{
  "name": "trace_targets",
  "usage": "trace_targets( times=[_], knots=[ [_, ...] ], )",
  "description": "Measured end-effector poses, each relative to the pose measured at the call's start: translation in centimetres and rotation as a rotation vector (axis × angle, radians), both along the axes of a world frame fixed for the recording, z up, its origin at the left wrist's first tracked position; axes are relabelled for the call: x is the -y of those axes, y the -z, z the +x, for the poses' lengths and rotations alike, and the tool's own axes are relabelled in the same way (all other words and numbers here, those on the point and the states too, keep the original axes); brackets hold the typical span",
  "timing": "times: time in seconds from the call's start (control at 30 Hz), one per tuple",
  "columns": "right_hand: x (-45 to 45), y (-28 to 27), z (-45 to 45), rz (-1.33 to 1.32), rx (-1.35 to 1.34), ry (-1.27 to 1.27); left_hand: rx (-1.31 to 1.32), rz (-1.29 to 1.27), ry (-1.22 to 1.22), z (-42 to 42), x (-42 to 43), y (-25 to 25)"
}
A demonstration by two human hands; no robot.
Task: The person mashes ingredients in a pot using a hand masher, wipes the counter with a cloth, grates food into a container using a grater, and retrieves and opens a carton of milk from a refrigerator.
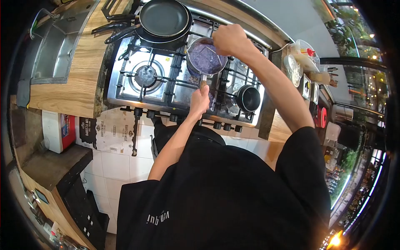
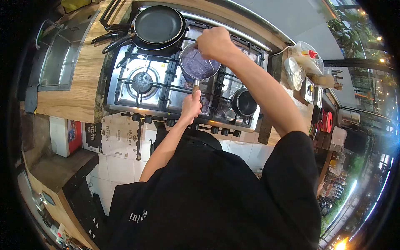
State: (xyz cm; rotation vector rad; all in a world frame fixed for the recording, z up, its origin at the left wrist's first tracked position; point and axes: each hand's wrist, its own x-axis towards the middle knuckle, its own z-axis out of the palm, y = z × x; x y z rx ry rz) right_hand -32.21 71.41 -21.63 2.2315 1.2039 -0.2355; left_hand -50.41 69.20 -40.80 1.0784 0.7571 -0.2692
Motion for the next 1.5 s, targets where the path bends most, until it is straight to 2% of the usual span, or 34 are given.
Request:
trace_targets(
  times=[0.03, 0.1, 0.13, 0.23, 0.27, 0.37, 0.43, 0.5, 0.57, 0.63, 0.7, 0.83, 0.9, 0.93, 1.1, 1.17, 1.33, 1.43, 1.5],
  knots=[
    [0.2, 0.8, 0.1, 0.0, 0.006, 0.0, 0.007, 0.023, -0.017, 0.0, 0.1, 0.1],
    [0.9, 2.6, 0.7, -0.128, 0.002, -0.198, 0.026, 0.052, -0.034, 0.2, 0.1, 0.1],
    [1.4, 2.7, 0.1, 0.023, 0.02, -0.28, 0.017, 0.051, -0.02, 0.1, 0.0, 0.1],
    [0.9, 2.3, -0.4, 0.052, 0.023, -0.402, 0.029, 0.071, -0.033, 0.1, 0.3, 0.1],
    [0.8, 3.1, 0.3, 0.132, 0.06, -0.368, 0.031, 0.081, -0.029, 0.0, 0.3, 0.2],
    [0.8, 2.7, 1.8, 0.102, 0.079, -0.264, 0.042, 0.077, -0.024, -0.2, 0.2, -0.3],
    [1.3, 2.4, 1.7, 0.118, 0.113, -0.287, 0.008, 0.049, -0.026, 0.2, 0.0, -0.1],
    [1.9, 2.8, -0.1, -0.003, 0.028, -0.317, -0.002, 0.022, 0.014, -0.1, 0.0, 0.3],
    [1.2, 3.1, -1.0, 0.017, 0.019, -0.34, -0.003, 0.007, 0.048, 0.4, -0.4, 0.2],
    [1.0, 2.9, -0.6, 0.172, 0.059, -0.287, 0.007, 0.046, 0.03, 0.2, -0.3, -0.4],
    [1.6, 2.2, 0.3, 0.163, 0.053, -0.187, 0.004, 0.096, 0.054, 0.2, -0.4, -0.5],
    [2.6, 3.0, 0.4, 0.055, 0.034, -0.238, -0.02, 0.071, 0.005, 1.2, -1.1, -0.1],
    [2.9, 3.4, 0.0, 0.244, 0.043, -0.207, 0.029, 0.167, 0.071, 1.1, -1.1, 0.4],
    [2.8, 3.5, 0.8, 0.273, 0.049, -0.113, 0.025, 0.161, 0.078, 1.1, -1.2, 0.5],
    [6.1, 3.3, 1.7, 0.287, -0.024, 0.022, -0.019, 0.032, 0.07, 0.9, -1.8, -0.1],
    [8.3, 2.8, 0.7, 0.314, -0.087, 0.101, 0.01, -0.093, 0.027, 0.5, -1.9, -0.3],
    [12.1, 4.9, 0.7, 0.482, -0.007, 0.194, -0.042, 0.023, 0.047, -1.0, -1.1, -0.6],
    [13.3, 6.3, -1.6, 0.701, -0.063, 0.263, 0.008, -0.063, 0.097, -0.9, -2.0, -0.9],
    [14.2, 6.3, -2.2, 0.726, -0.062, 0.247, 0.005, -0.05, 0.124, -0.5, -2.3, -0.8]
  ],
)
